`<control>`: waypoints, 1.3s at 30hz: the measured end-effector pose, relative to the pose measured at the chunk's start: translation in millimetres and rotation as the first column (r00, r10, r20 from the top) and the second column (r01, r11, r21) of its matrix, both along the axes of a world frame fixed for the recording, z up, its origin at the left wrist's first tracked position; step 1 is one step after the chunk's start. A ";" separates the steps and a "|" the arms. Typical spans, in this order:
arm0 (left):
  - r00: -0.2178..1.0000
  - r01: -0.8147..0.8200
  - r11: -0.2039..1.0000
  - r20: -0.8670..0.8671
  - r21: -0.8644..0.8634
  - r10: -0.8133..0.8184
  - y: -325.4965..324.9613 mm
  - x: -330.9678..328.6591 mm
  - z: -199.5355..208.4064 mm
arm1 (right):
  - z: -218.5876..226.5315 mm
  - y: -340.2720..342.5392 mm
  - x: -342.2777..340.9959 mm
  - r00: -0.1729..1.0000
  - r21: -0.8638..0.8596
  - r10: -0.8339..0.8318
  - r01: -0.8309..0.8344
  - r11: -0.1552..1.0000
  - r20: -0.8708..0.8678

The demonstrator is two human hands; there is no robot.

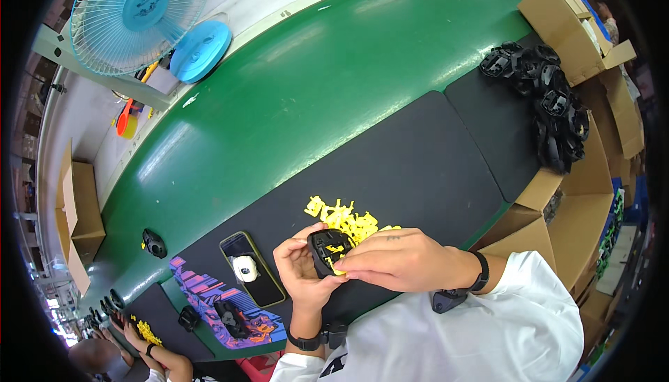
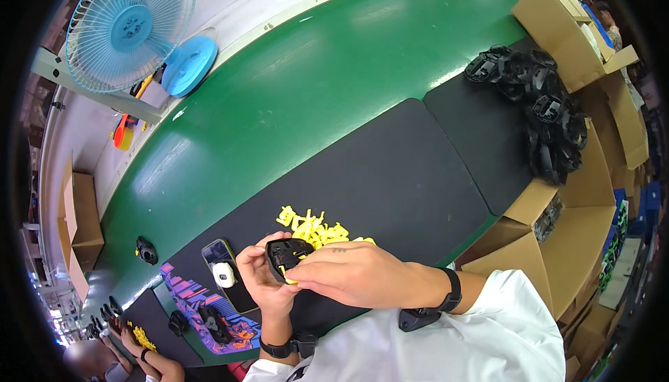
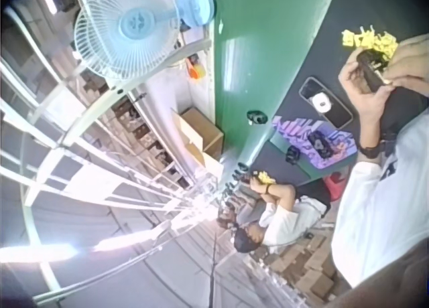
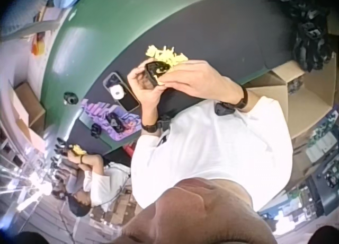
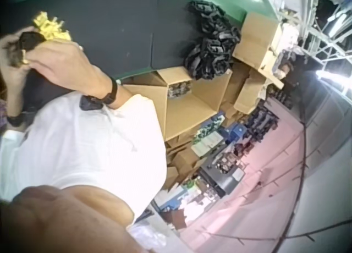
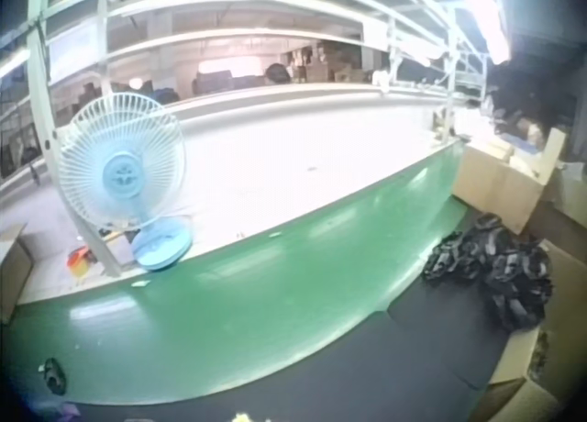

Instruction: Assembling small electronic components, specifically inserting yellow plastic clips into black plastic housings.

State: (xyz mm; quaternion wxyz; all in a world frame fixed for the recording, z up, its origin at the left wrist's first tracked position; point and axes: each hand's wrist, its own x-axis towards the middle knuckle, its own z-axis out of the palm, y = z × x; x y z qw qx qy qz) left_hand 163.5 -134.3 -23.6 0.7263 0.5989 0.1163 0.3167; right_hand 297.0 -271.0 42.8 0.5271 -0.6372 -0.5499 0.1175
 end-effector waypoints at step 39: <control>0.952 -0.307 0.760 0.171 0.573 0.255 -0.6 2.2 11.5 | 1.1 -1.9 -2.5 0.958 0.146 -0.016 -0.027 0.989 0.286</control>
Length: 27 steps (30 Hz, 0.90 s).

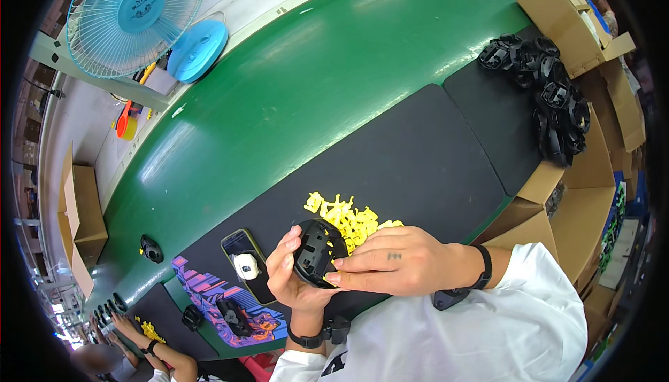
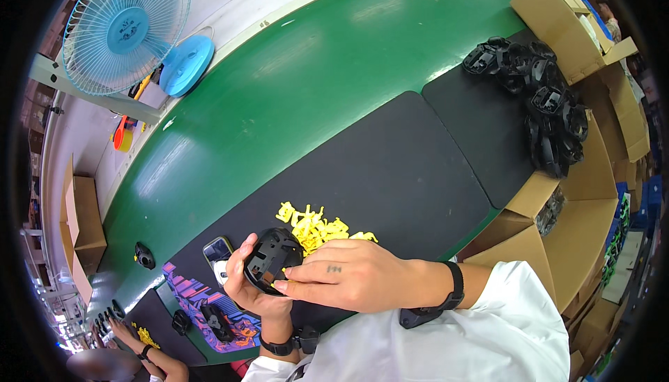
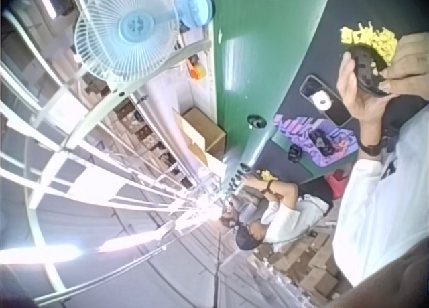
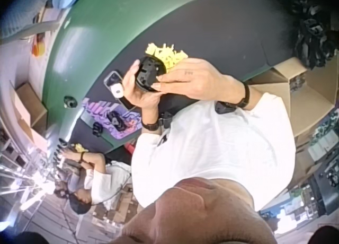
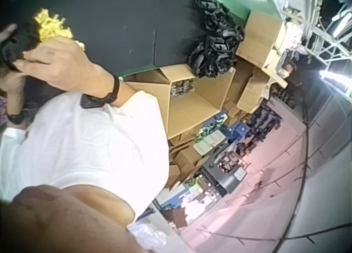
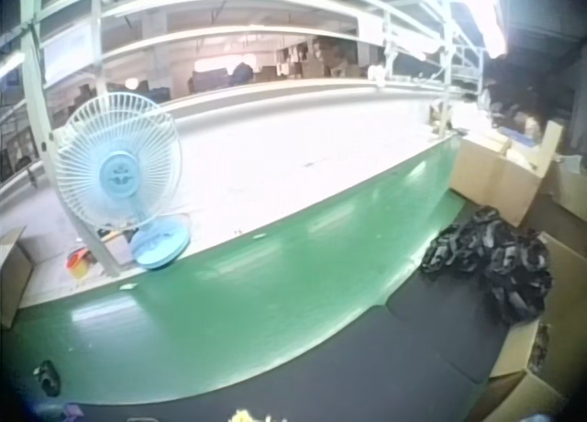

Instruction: Assembling small electronic components, specifically inserting yellow plastic clips into black plastic housings.

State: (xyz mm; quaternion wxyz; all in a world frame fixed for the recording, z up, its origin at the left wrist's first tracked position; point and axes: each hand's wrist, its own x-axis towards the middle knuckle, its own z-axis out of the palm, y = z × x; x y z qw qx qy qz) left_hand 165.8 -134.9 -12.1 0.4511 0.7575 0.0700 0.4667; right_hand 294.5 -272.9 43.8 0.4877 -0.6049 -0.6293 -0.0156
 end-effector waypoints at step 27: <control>0.908 -0.197 0.791 -0.411 -0.579 -0.075 2.1 -69.3 -44.4 | -26.5 -77.7 89.5 0.752 -0.627 -0.624 0.595 0.503 0.214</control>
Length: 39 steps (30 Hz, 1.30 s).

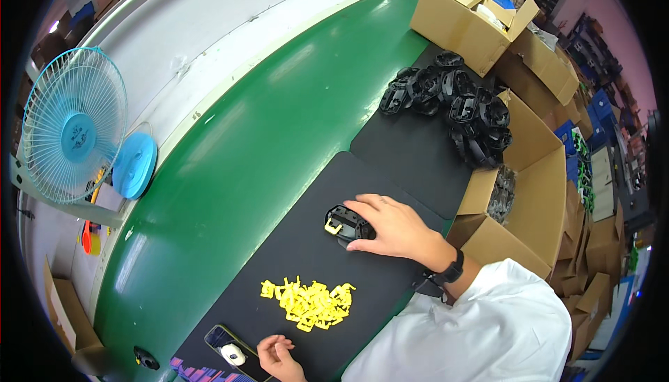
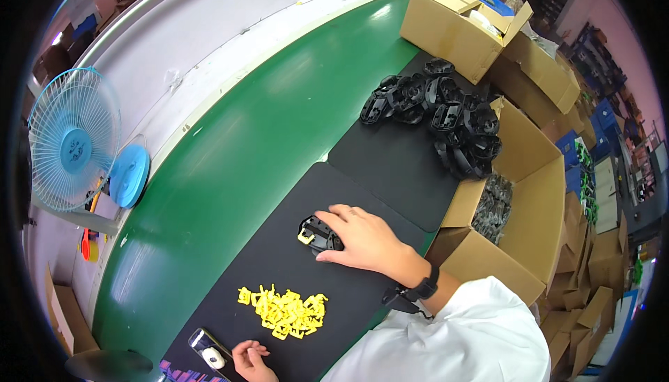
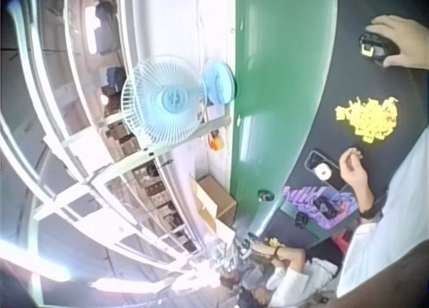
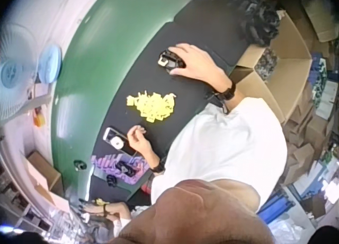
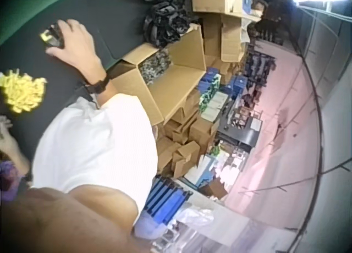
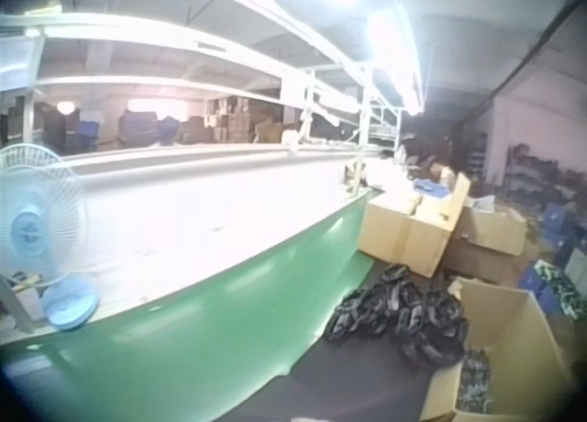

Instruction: Assembling small electronic components, specifically inserting yellow plastic clips into black plastic housings.

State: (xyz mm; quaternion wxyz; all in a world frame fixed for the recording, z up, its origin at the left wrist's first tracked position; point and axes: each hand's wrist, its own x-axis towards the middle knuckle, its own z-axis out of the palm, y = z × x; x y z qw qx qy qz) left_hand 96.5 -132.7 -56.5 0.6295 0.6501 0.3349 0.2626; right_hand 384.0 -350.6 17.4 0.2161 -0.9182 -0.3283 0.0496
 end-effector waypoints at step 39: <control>0.993 0.031 0.986 -0.121 0.163 -0.011 -6.7 6.0 0.8 | 21.1 -174.9 117.8 0.745 0.436 -0.637 0.515 0.738 0.197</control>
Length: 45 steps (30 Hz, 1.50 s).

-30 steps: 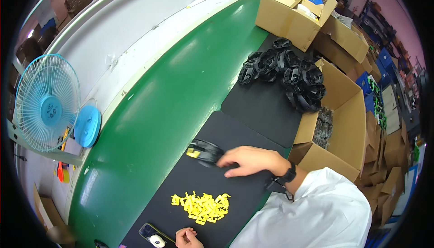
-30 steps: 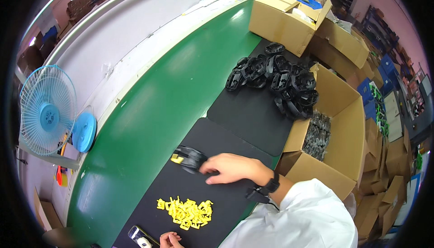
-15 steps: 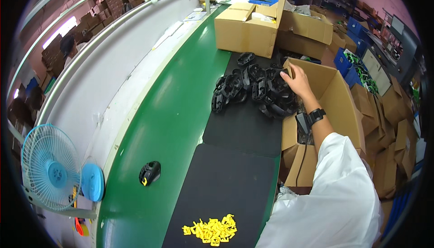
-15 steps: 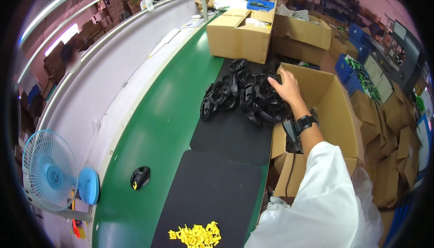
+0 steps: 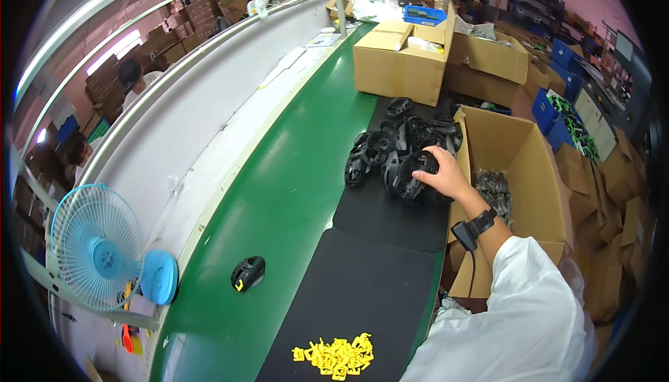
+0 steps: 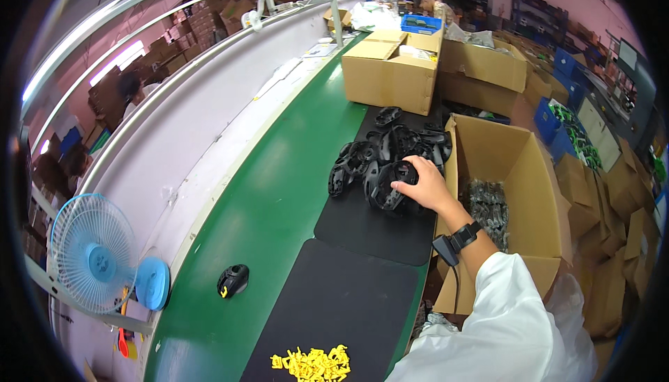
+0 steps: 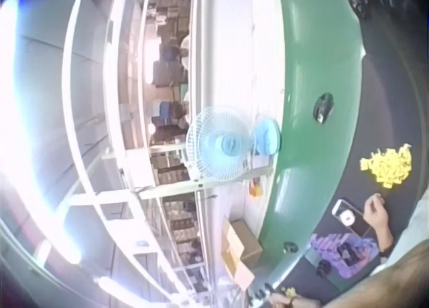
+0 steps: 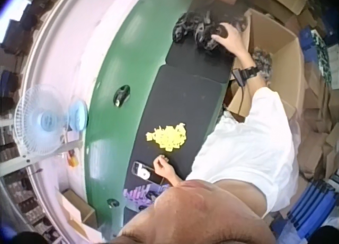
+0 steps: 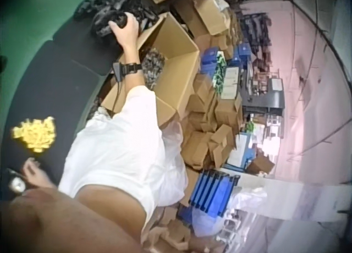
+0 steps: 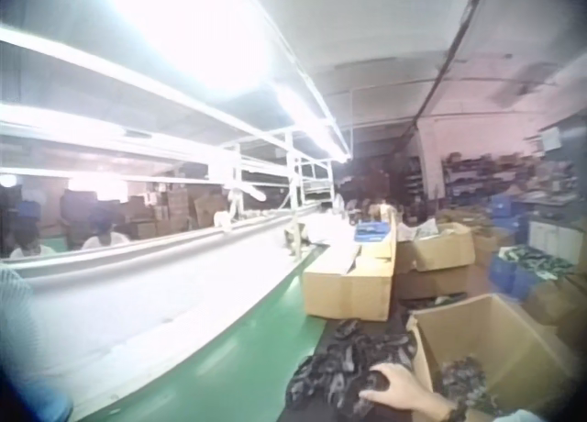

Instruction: Assembling small electronic components, specifically inserting yellow plastic clips into black plastic housings.

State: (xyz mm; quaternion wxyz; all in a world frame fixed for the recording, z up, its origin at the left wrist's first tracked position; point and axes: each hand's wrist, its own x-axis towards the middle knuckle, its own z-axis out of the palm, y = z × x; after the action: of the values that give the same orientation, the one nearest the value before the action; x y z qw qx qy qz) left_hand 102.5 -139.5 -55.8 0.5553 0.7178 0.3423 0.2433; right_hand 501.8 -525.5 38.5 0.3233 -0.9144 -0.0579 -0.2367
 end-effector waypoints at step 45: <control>0.752 0.541 0.333 0.622 -0.772 0.219 -16.5 -17.8 7.2 | -60.9 331.3 -149.9 0.128 -0.105 0.952 -0.989 0.103 -0.277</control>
State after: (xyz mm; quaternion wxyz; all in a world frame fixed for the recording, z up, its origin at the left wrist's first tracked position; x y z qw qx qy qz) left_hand 84.7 -156.0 -48.6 0.9617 0.1747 0.1291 0.1673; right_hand 351.9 -194.2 -22.3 0.2773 -0.6972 -0.6522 0.1083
